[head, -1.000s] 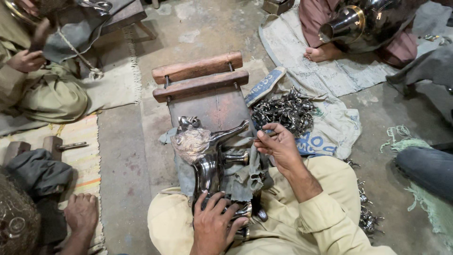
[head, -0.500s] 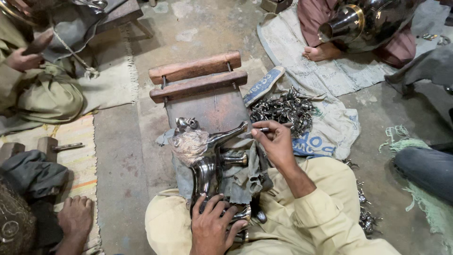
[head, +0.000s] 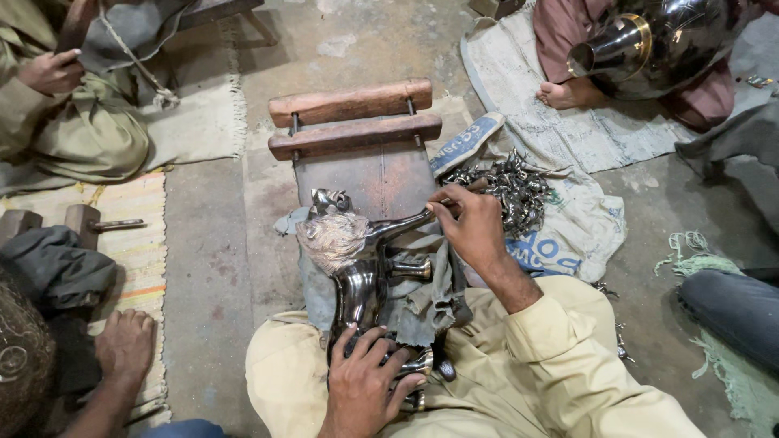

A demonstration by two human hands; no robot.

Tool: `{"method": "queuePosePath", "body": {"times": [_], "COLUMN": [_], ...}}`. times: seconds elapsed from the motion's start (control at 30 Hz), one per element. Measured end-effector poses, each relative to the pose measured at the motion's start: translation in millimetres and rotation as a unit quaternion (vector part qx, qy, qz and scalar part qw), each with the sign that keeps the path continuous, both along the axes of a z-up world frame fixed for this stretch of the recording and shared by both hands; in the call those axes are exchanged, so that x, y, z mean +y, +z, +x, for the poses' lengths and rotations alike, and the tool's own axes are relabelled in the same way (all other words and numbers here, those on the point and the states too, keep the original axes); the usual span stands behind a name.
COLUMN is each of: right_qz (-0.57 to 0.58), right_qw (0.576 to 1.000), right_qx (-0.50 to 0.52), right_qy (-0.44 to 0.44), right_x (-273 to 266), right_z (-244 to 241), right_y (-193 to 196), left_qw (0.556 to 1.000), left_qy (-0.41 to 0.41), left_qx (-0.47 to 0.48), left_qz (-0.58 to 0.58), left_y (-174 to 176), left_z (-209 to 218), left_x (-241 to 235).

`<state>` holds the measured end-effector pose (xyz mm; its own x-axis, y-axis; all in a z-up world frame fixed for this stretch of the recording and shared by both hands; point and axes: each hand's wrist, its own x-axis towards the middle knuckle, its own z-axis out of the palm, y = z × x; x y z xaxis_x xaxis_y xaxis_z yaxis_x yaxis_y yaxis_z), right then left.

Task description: The person sits on the floor and polishes a small metal animal sculpture using a cloth and a small tool. They wipe the surface, then use a pointed tool to work on fine details, repeatedly turning the sculpture to access different areas.

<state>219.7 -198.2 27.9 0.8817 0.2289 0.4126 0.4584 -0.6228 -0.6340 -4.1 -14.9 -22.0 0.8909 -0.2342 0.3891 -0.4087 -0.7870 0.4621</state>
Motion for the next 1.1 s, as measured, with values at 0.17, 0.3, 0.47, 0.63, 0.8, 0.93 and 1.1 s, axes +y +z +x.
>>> {"method": "queuePosePath", "body": {"times": [0.17, 0.3, 0.47, 0.63, 0.8, 0.93, 1.1], "right_qz": [-0.044, -0.087, -0.133, -0.091, -0.077, -0.114, 0.037], "right_qw": [0.999, 0.992, 0.990, 0.995, 0.997, 0.993, 0.996], "right_qx": [-0.027, -0.091, 0.038, 0.039, -0.019, -0.004, 0.066], "right_qy": [-0.008, 0.009, 0.042, -0.009, 0.002, 0.035, 0.038], "right_x": [4.3, 4.1, -0.4, 5.5, 8.5, 2.6, -11.0], "right_z": [4.9, 7.0, 10.5, 4.9, -0.1, 5.8, 5.1], "right_y": [-4.6, -8.2, -2.8, -1.3, -2.0, 4.9, -5.1], "left_qw": [1.000, 1.000, 1.000, 1.000, 1.000, 1.000, 1.000], "left_qy": [-0.005, -0.002, 0.003, -0.001, 0.002, -0.004, -0.021], "left_qx": [0.000, 0.001, 0.018, 0.011, 0.026, -0.003, 0.004], "left_qz": [0.001, -0.001, -0.005, -0.004, -0.013, -0.008, -0.008], "left_y": [-1.0, -0.4, 2.0, 2.6, 3.3, 7.2, 7.5], "left_z": [2.0, 0.7, -0.8, 0.5, -1.9, 0.7, -0.9], "left_x": [1.1, 1.1, 1.6, 2.6, 1.3, 1.9, 5.0]}}
